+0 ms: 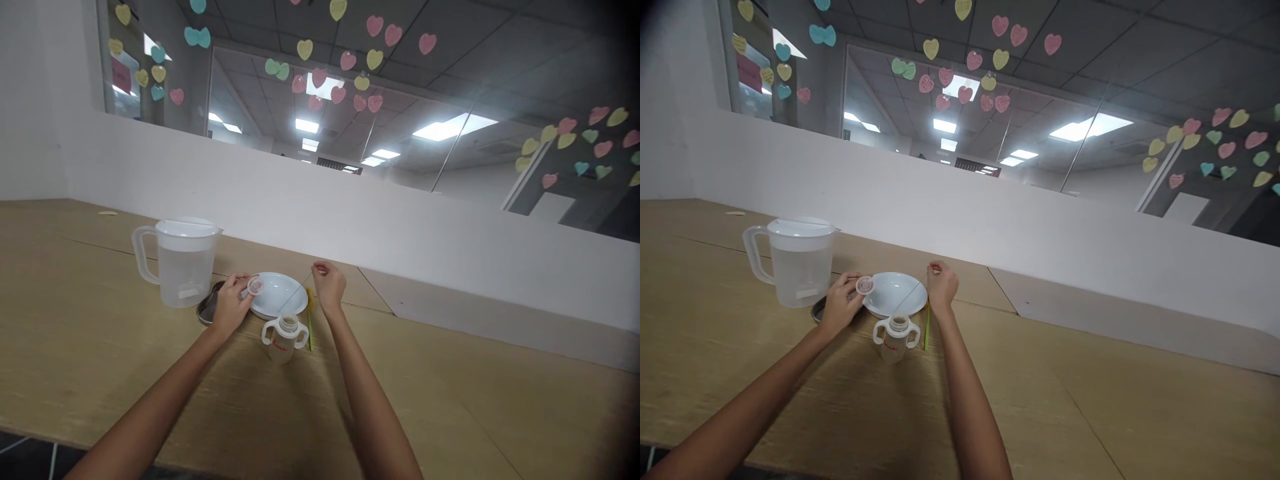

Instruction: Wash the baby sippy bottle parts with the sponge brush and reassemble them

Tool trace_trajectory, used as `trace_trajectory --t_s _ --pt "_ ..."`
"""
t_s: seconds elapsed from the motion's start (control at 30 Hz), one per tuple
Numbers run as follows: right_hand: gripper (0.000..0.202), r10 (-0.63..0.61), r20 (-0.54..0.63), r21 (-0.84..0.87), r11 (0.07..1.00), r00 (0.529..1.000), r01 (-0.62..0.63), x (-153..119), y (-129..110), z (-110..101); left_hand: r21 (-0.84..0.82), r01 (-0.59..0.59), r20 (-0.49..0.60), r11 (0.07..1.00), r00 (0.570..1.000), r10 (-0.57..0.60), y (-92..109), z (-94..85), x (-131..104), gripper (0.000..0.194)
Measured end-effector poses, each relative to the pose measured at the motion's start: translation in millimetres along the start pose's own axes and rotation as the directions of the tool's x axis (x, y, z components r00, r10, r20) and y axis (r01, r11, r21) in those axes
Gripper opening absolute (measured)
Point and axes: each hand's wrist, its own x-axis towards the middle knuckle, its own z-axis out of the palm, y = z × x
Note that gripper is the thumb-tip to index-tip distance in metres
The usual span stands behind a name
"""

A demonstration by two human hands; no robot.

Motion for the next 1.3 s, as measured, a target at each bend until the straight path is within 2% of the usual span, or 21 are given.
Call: trace_trajectory --t_s 0.07,0.13,0.23,0.3,0.4,0.53,0.73,0.9,1.3 --pt "0.017 -0.002 -0.086 0.242 0.97 0.996 0.023 1.9 -8.4 -8.6 -0.028 -0.018 0.082 0.999 0.996 0.02 2.5 5.5 -4.1 0.026" --pt "0.017 -0.001 -0.116 0.427 0.903 0.993 0.051 1.0 -19.3 -18.3 -0.043 -0.025 0.158 0.999 0.987 0.032 2.5 10.2 -7.9 0.027" --pt "0.033 -0.009 -0.087 0.622 0.781 0.996 0.062 -5.5 -39.9 -34.6 -0.037 -0.029 0.231 0.999 0.972 0.037 0.0 15.7 -12.6 0.033" --pt "0.039 -0.046 -0.05 0.676 0.733 0.998 0.068 -12.4 -54.1 -45.4 -0.026 -0.034 0.25 0.999 0.967 0.039 -1.9 19.2 -15.4 0.036" --pt "0.024 -0.159 0.009 0.708 0.698 0.987 0.106 -24.9 -72.1 -59.5 -0.019 -0.031 0.258 0.999 0.966 0.035 -4.4 24.9 -19.3 0.036" --pt "0.011 -0.299 0.029 0.734 0.654 0.954 0.183 -40.7 -86.6 -73.6 -0.021 -0.028 0.262 0.999 0.965 0.032 -6.5 31.8 -23.4 0.036" --pt "0.011 -0.439 0.084 0.624 0.723 0.895 0.296 -52.3 -90.8 -80.3 0.011 -0.009 0.311 1.0 0.95 0.005 -6.2 35.1 -27.6 0.035" --pt "0.013 -0.481 0.069 0.524 0.763 0.874 0.379 -55.1 -91.1 -77.6 0.022 -0.008 0.341 1.0 0.94 0.0 -1.7 32.1 -27.1 0.035" --pt "0.013 -0.492 0.04 0.531 0.748 0.87 0.398 -55.3 -92.4 -82.6 0.056 -0.027 0.344 0.998 0.939 0.006 -4.2 35.2 -29.3 0.034"
